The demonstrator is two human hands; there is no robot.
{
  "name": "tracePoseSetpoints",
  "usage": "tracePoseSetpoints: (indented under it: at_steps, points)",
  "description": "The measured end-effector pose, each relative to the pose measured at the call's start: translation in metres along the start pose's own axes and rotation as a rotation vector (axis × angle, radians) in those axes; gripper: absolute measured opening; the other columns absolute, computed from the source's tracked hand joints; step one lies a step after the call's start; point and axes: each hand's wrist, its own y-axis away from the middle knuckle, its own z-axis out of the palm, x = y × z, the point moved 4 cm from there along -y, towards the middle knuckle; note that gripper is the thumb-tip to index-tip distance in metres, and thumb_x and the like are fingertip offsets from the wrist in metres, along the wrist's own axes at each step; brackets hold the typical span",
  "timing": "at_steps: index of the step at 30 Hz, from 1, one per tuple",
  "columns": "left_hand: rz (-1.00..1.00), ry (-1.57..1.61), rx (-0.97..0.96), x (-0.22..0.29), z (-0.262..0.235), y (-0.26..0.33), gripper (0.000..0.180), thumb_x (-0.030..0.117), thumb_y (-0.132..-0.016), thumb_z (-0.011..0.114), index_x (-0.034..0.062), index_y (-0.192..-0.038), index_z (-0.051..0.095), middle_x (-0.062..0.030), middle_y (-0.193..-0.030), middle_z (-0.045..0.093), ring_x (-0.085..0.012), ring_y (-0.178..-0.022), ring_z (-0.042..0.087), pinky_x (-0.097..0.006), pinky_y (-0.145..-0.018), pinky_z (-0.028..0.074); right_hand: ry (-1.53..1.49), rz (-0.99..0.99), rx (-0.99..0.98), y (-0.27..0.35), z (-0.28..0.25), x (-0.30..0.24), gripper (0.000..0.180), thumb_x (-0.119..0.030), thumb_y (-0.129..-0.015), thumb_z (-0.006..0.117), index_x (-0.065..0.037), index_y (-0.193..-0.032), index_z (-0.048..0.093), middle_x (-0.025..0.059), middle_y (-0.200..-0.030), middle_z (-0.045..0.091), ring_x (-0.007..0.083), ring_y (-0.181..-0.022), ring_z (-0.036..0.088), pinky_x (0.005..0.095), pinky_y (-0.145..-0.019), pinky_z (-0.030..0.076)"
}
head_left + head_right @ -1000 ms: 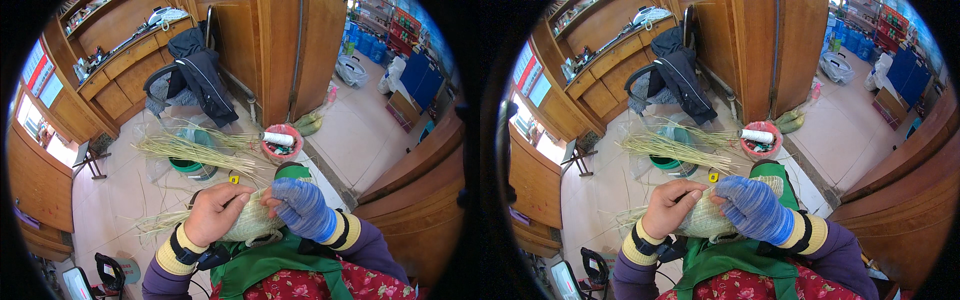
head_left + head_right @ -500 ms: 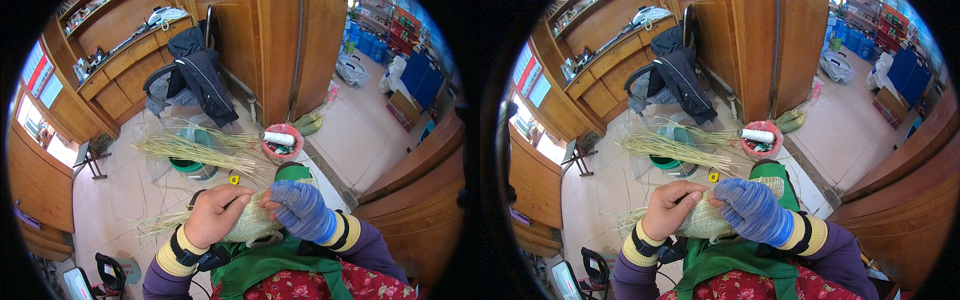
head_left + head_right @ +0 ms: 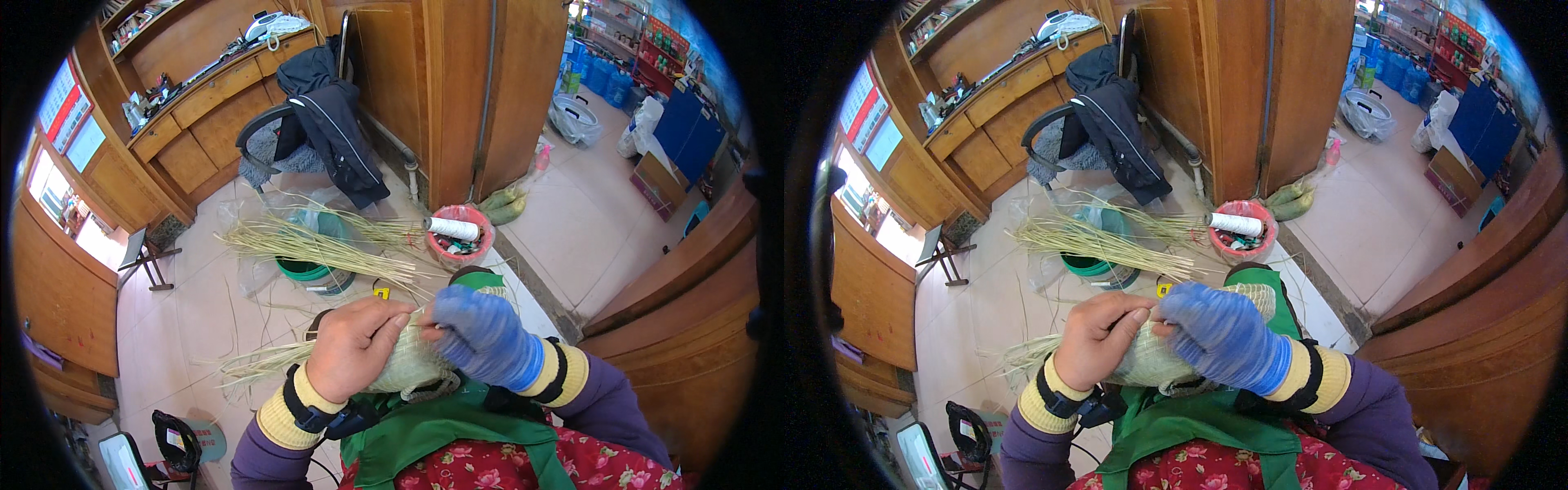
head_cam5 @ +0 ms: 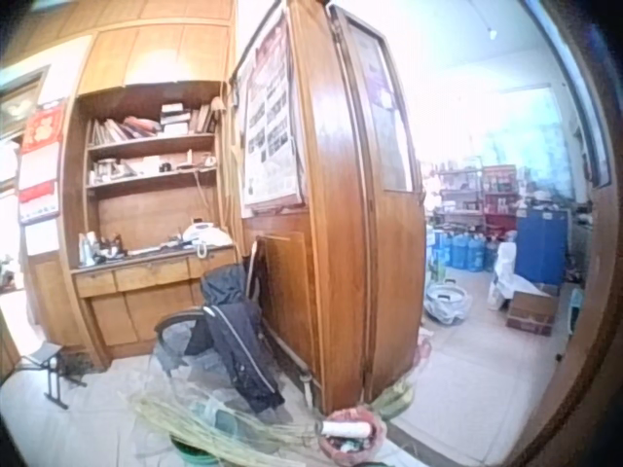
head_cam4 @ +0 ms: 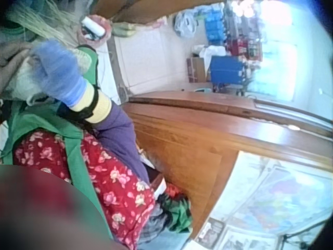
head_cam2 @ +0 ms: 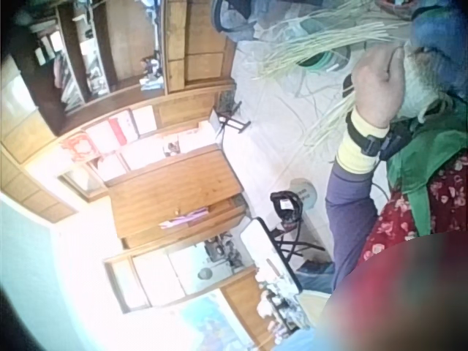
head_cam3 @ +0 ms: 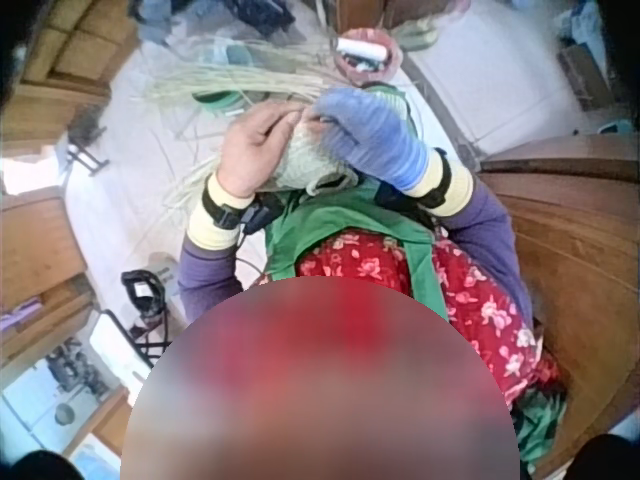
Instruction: The person weaves a straw hat by hand, threading dried straw through the existing weave and securing it with a needle and thread. They repeatedly pull the straw tight, adjust the hat's shape, and continue the weaving process.
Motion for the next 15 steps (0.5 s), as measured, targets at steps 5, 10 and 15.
tracePoseSetpoints:
  at_steps: [5, 10, 15]
  points:
    - [-0.005, -0.08, -0.028, 0.006, 0.003, 0.0, 0.014, 0.003, -0.089, 0.067, 0.0022, -0.103, 0.069, -0.0151, -0.084, 0.067, -0.033, -0.075, 0.066, -0.037, -0.067, 0.053, 0.165, -0.009, -0.016, -0.001, 0.002, -0.006, 0.017, -0.012, -0.086, 0.068, -0.008, -0.102, 0.062, 0.0118, -0.089, 0.062, 0.031, -0.077, 0.064, 0.0401, -0.064, 0.051]
    - [0.036, -0.055, 0.006, 0.006, 0.005, 0.001, 0.015, 0.004, -0.089, 0.067, 0.0021, -0.103, 0.069, -0.0156, -0.087, 0.068, -0.033, -0.077, 0.067, -0.037, -0.068, 0.053, 0.125, 0.04, -0.072, 0.002, 0.0, -0.002, 0.015, -0.013, -0.087, 0.065, -0.008, -0.101, 0.061, 0.0109, -0.086, 0.059, 0.0309, -0.076, 0.063, 0.0386, -0.062, 0.051]
    - [0.008, -0.032, 0.013, 0.006, 0.008, 0.004, 0.014, 0.004, -0.088, 0.068, 0.0024, -0.102, 0.068, -0.0158, -0.087, 0.068, -0.0333, -0.078, 0.067, -0.037, -0.069, 0.054, 0.297, -0.002, -0.113, 0.0, 0.002, -0.015, 0.016, -0.015, -0.085, 0.067, -0.009, -0.1, 0.062, 0.0084, -0.087, 0.06, 0.0269, -0.079, 0.064, 0.037, -0.062, 0.051]
